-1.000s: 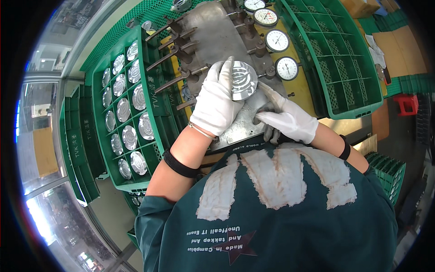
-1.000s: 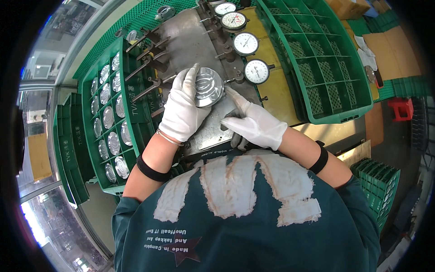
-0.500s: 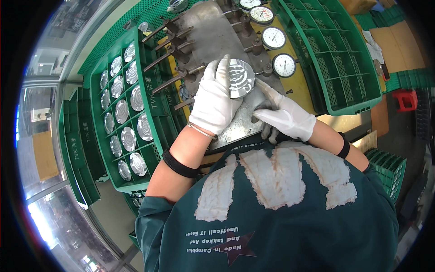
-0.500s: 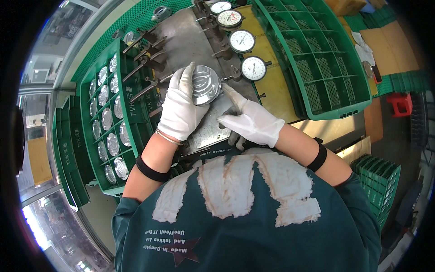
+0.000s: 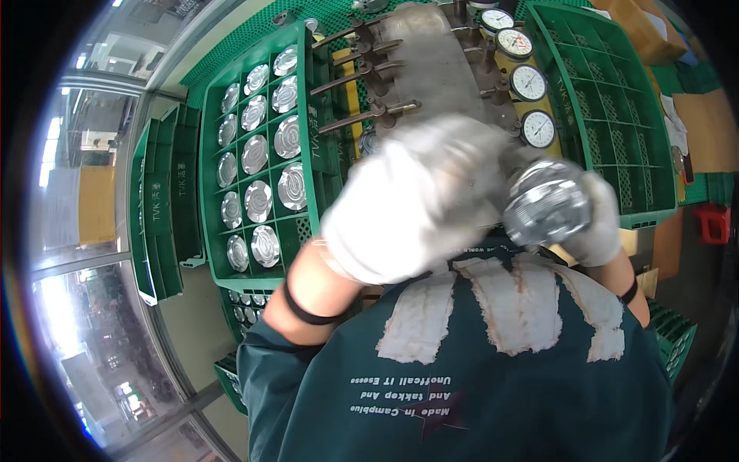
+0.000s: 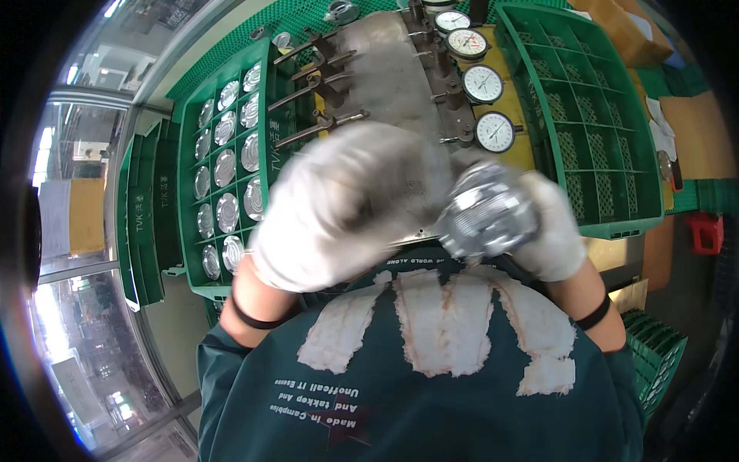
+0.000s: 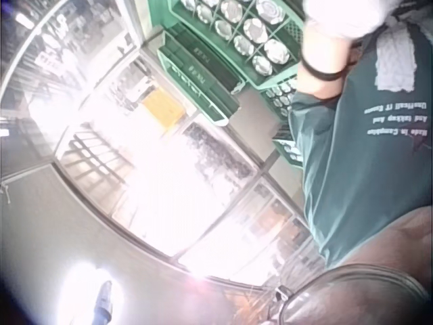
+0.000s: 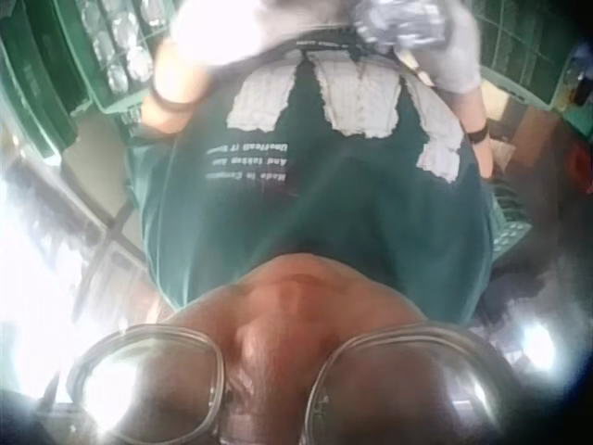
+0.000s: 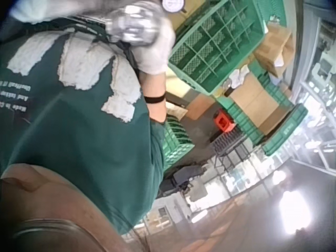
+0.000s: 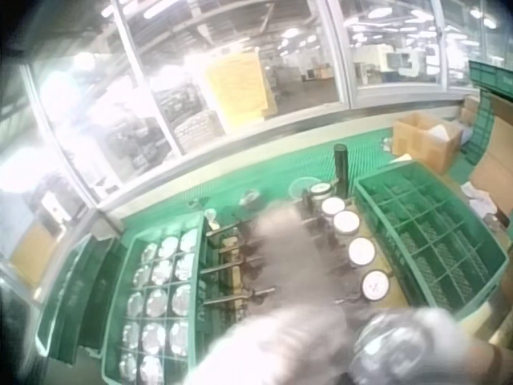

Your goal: Inspecting metal pistons using a dial gauge station and sorting them into plastic crates.

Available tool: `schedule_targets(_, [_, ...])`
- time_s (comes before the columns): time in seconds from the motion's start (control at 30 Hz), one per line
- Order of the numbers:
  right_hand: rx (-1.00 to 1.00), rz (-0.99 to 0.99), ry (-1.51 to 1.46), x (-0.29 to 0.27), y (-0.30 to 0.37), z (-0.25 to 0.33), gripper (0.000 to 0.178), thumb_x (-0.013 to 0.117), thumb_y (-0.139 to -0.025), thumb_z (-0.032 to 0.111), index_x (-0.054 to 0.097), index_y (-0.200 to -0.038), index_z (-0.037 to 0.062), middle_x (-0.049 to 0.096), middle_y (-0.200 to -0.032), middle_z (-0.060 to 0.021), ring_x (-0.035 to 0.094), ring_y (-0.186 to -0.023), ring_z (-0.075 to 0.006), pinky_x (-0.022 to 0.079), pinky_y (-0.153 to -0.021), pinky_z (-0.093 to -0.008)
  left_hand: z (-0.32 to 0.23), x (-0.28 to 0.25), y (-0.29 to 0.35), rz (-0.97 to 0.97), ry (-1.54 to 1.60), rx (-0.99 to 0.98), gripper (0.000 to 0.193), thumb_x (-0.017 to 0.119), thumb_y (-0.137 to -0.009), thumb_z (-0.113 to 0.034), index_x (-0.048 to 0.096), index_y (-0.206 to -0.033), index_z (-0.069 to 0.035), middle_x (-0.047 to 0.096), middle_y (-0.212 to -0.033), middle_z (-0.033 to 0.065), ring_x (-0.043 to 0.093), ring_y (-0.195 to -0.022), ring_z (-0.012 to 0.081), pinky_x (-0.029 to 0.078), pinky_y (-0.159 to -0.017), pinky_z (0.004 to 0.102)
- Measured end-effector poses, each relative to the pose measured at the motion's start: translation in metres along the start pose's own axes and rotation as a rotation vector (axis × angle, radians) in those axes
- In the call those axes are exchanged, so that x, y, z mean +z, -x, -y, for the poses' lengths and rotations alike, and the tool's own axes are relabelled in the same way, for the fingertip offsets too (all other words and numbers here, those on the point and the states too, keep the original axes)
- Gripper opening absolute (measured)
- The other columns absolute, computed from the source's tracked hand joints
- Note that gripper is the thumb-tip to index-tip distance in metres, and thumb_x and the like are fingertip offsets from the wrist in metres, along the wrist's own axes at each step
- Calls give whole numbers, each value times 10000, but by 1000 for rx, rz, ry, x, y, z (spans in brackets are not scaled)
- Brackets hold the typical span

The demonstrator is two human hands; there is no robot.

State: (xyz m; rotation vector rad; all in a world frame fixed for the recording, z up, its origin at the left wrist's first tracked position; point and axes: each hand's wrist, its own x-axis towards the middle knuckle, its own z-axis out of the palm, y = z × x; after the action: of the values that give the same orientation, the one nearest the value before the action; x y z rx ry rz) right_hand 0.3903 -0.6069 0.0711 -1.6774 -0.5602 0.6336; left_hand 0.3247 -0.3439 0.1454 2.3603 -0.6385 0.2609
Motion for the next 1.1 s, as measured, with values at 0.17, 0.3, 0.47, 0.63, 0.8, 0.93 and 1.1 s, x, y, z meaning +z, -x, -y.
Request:
schedule_targets(0.17, [-183,-506,-314,-62,15,-9,594,507,-949,283,391,-1456,-3,565,-1294,-161,596,-1149,-246,508,-971,-376,50,-69,92,-134,-460,-632,565,691,-826,-113,514,-1346,16,650,-1201,234,636,-1112,378,500,-952,415])
schedule_targets(0.3, [-134,-737,491,-100,25,-71,653,740,-802,175,494,-1392,41,561,-1239,-165,577,-1117,-253,478,-967,-354,74,-84,131,101,-584,-1144,798,720,-786,-171,356,-1487,-53,651,-1206,220,638,-1118,369,492,-959,413])
schedule_targets(0.47, [106,-747,857,-93,28,-93,675,794,-747,368,567,-1307,67,548,-1217,-310,601,-1094,-410,508,-936,-429,110,-71,146,342,-458,-1023,1061,796,-731,-299,175,-1544,-16,687,-1120,210,680,-971,389,522,-851,421])
schedule_targets(0.63, [210,-832,904,-105,30,-102,693,783,-755,440,579,-1294,56,572,-1183,-310,647,-989,-425,537,-880,-440,163,-68,196,380,-412,-948,1149,789,-751,-298,19,-1547,8,684,-1093,231,683,-953,393,527,-825,429])
schedule_targets(0.8, [340,-791,987,-101,33,-108,680,714,-794,551,613,-1237,45,593,-1158,-303,647,-995,-440,539,-856,-460,161,-65,195,339,-319,-848,1116,725,-802,-314,-45,-1538,20,681,-1021,278,676,-925,425,531,-792,455])
schedule_targets(0.93, [402,-643,1192,-110,37,-115,471,584,-917,483,686,-964,25,651,-923,-254,652,-849,-429,527,-773,-484,139,-62,148,485,-672,-1170,1011,602,-869,-297,-97,-1544,-17,688,-932,283,676,-845,440,522,-760,491])
schedule_targets(1.1, [60,-579,1206,-109,48,-113,431,584,-922,415,678,-758,29,653,-779,-214,637,-719,-405,504,-703,-496,160,-58,165,601,-721,-1173,1112,673,-836,-206,-179,-1531,-41,692,-981,259,682,-873,403,541,-779,464])
